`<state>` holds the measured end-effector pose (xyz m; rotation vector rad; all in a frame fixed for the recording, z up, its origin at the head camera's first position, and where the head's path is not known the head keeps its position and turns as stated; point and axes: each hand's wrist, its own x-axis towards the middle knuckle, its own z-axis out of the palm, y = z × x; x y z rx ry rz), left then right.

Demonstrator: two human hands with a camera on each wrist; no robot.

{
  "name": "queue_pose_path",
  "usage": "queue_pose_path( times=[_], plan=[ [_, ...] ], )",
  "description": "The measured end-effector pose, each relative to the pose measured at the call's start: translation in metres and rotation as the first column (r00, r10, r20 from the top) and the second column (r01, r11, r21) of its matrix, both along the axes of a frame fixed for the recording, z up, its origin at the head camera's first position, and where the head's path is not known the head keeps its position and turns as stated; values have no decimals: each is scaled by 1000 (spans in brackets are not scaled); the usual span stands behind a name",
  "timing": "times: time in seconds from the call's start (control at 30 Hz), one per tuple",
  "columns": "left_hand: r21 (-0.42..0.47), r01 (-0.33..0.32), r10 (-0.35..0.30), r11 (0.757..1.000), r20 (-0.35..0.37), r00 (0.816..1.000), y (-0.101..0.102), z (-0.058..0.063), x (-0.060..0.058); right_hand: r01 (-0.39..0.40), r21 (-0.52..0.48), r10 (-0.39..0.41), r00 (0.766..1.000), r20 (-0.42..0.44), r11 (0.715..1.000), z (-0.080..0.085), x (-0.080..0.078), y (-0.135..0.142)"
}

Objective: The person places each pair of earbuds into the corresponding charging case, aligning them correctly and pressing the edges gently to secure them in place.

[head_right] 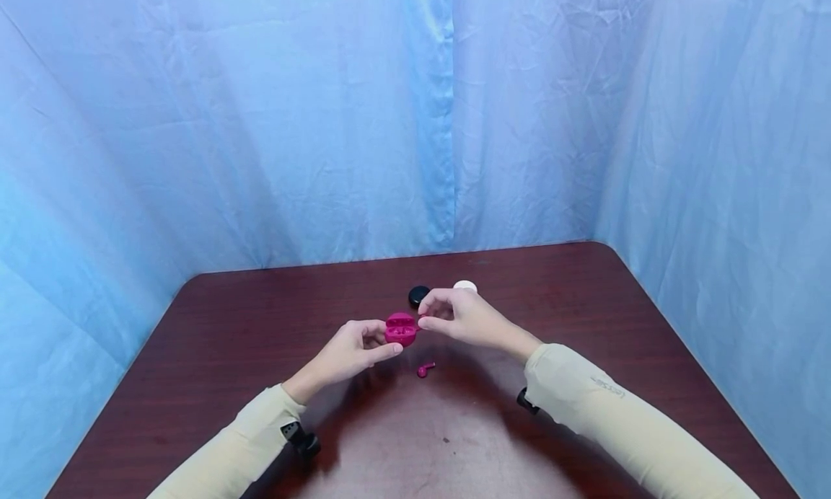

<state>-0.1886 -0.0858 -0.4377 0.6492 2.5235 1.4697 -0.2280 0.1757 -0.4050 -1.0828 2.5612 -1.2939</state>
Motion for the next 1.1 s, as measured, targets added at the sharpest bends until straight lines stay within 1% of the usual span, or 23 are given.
queue_pose_path(
  times=[0.2,0.4,0.53,0.63,0.7,0.8,0.93,1.0,1.1],
  plan=[
    [5,5,-5,1000,9,1000,1,-1,0,26,-42,-26,1000,-2,999,1,2,-4],
    [3,7,-7,1000,9,1000,0,0,0,52,-61,-52,999,-4,997,3,3,-9],
    [-1,0,0,1000,10,1000,0,1,0,31,-89,-29,999,21,996,3,4,-11],
    [3,2,-2,1000,6,1000,1,0,0,0,-133,8,998,57,991,1,4,-13],
    [5,2,-2,1000,5,1000,1,0,0,-15,-160,25,998,62,987,0,4,-15],
    [11,-1,1,1000,7,1000,2,0,0,-19,-175,24,999,25,984,-1,4,-17],
    [13,-8,8,1000,6,1000,2,1,1,-1,-174,-7,999,-49,985,-1,5,-20],
    [12,-13,12,1000,4,1000,3,2,1,8,-178,-20,998,-67,984,0,6,-22],
    [9,-18,18,1000,3,1000,2,3,1,10,-191,-23,998,-66,981,4,10,-25]
  ],
)
